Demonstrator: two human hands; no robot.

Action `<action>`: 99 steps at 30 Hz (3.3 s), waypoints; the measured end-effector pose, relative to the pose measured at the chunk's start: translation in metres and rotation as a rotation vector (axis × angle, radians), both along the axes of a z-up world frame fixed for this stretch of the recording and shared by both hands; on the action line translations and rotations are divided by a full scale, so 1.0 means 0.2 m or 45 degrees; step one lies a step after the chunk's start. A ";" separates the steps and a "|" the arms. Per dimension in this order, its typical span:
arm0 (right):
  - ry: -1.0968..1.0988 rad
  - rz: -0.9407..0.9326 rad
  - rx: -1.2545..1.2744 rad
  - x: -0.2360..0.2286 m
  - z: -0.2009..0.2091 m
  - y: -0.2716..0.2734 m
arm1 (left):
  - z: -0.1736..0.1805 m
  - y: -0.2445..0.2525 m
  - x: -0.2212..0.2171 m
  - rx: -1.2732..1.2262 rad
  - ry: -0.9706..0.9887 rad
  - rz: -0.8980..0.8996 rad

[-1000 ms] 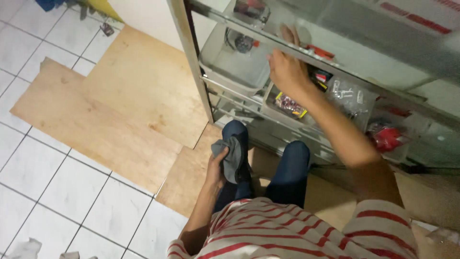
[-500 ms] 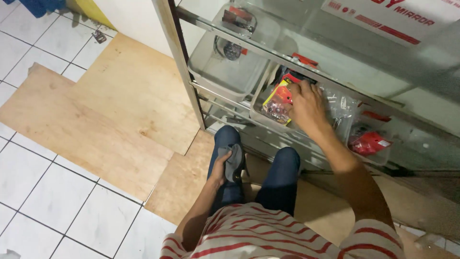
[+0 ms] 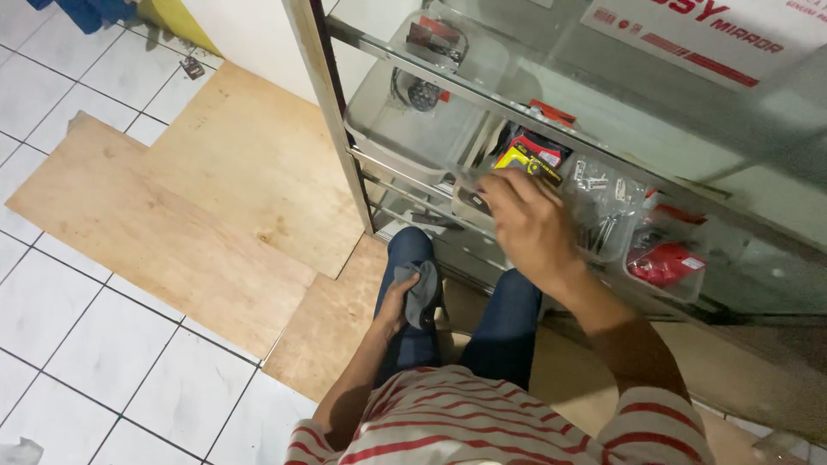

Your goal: The person sits on the floor and wipes several small packaged items with a cloth, including a black circular object, a small white square, and a plastic-wrapped item. After wiping each item, the person places it back into a clear plastic bin on a low glass shelf.

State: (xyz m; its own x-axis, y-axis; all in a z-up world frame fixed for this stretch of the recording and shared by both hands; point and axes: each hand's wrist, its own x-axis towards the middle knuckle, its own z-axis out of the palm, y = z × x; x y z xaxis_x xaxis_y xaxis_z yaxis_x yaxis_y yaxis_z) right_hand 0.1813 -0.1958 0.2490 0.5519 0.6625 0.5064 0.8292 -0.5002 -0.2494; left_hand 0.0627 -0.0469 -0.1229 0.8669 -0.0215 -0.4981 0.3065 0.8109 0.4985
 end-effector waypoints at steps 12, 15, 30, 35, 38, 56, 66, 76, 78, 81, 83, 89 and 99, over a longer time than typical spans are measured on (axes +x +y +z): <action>0.085 0.040 0.026 0.72 -0.51 0.60 | -0.11 -0.01 -0.04 0.178 -0.023 0.119; 0.066 -0.004 -0.023 0.96 -0.68 0.68 | -0.07 0.03 -0.04 0.799 -0.278 0.156; 0.102 -0.240 -0.119 1.30 -0.64 0.87 | 1.28 0.71 0.49 2.326 -0.784 -0.234; 0.011 -0.079 -0.134 1.29 -0.65 0.85 | 1.35 0.66 0.40 2.315 -0.624 -0.264; 0.047 0.003 0.009 1.17 -0.53 0.86 | 1.33 0.65 0.34 2.300 -0.691 -0.126; -0.135 0.050 -0.120 0.74 -0.46 0.07 | 1.29 0.65 0.28 2.112 -0.685 -0.150; 0.018 -0.442 -0.527 0.49 -0.43 -0.15 | 1.25 0.61 0.29 2.092 -0.762 0.020; -0.008 -0.403 -0.355 0.22 -0.18 -0.12 | 1.25 0.59 0.28 2.062 -0.699 -0.007; -0.089 -0.336 -0.287 0.11 -0.10 -0.06 | 1.23 0.59 0.28 2.075 -0.703 0.007; -0.160 -0.182 -0.126 0.01 0.00 0.10 | 1.20 0.58 0.29 2.073 -0.702 0.020; -0.150 -0.095 -0.034 0.03 0.01 0.25 | 1.19 0.57 0.29 2.058 -0.699 0.022; 0.016 0.167 -0.125 0.53 -0.40 0.73 | 1.18 0.56 0.28 2.048 -0.641 0.033; -0.018 0.132 -0.111 1.07 -0.59 0.87 | 1.16 0.57 0.29 2.063 -0.695 0.026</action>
